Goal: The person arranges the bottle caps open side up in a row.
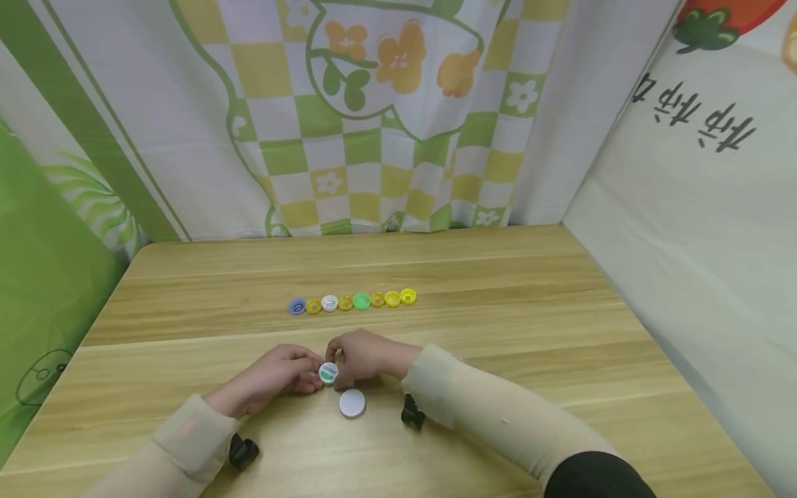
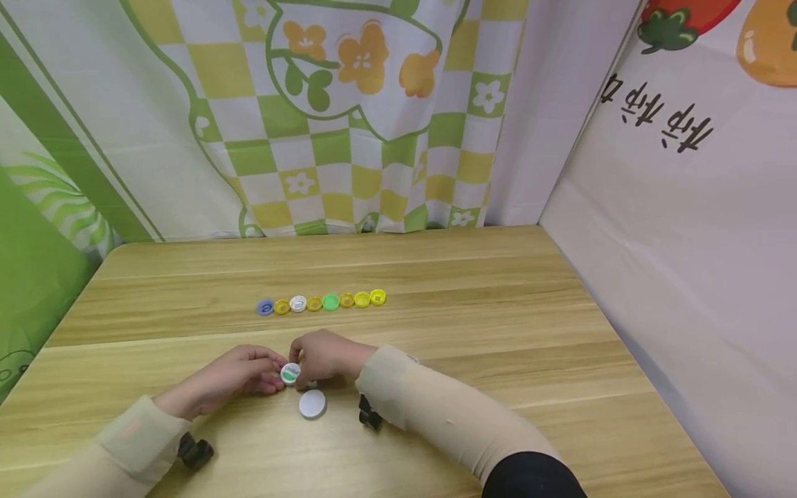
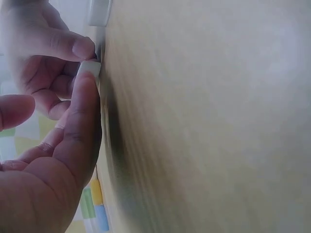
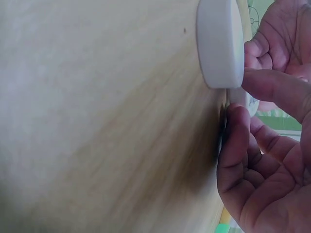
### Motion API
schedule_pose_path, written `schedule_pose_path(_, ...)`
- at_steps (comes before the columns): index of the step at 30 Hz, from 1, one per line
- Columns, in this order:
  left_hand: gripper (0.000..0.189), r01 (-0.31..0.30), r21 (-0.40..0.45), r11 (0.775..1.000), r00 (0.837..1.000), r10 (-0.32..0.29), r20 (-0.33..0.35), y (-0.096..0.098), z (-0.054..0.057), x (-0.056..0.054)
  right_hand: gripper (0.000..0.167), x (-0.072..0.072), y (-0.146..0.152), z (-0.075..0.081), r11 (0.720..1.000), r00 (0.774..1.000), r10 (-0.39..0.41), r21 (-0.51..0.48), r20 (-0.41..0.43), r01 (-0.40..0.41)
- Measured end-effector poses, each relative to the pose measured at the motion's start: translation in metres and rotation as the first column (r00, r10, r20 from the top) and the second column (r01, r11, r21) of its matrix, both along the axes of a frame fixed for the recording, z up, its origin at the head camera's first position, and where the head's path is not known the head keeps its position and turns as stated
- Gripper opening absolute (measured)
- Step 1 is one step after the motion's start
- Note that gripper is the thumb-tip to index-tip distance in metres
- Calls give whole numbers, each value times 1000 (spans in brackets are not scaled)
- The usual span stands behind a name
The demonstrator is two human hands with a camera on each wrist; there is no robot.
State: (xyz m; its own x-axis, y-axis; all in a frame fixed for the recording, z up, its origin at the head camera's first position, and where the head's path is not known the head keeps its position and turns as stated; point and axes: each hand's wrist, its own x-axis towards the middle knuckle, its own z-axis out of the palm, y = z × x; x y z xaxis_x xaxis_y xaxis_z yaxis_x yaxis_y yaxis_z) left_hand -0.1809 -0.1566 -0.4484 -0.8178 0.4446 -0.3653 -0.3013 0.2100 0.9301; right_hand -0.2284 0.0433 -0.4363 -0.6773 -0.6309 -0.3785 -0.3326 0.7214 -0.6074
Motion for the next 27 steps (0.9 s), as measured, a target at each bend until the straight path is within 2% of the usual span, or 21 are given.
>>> schedule_pose_path(6,33,-14,8,1000,1000,14,-27,3,1,-8,21,-5,6,1,998,1000,-21,-63,-8,20)
schedule_pose_path(13,34,8,-25,1000,996,-10,-91,8,1,-17,15,-15,17,-1,985,994,-30,-167,101,47)
schedule_pose_path(18,34,14,-46,999,993,-19,-116,11,3,-21,15,-20,24,3,977,992,-23,-208,122,48)
schedule_pose_path(23,30,-48,-62,997,992,41,-121,16,3,-23,11,-26,29,5,971,991,-55,-225,122,82)
schedule_pose_path(27,25,-95,-75,993,989,85,-125,20,3,-29,8,-29,32,5,958,983,-95,-256,155,132)
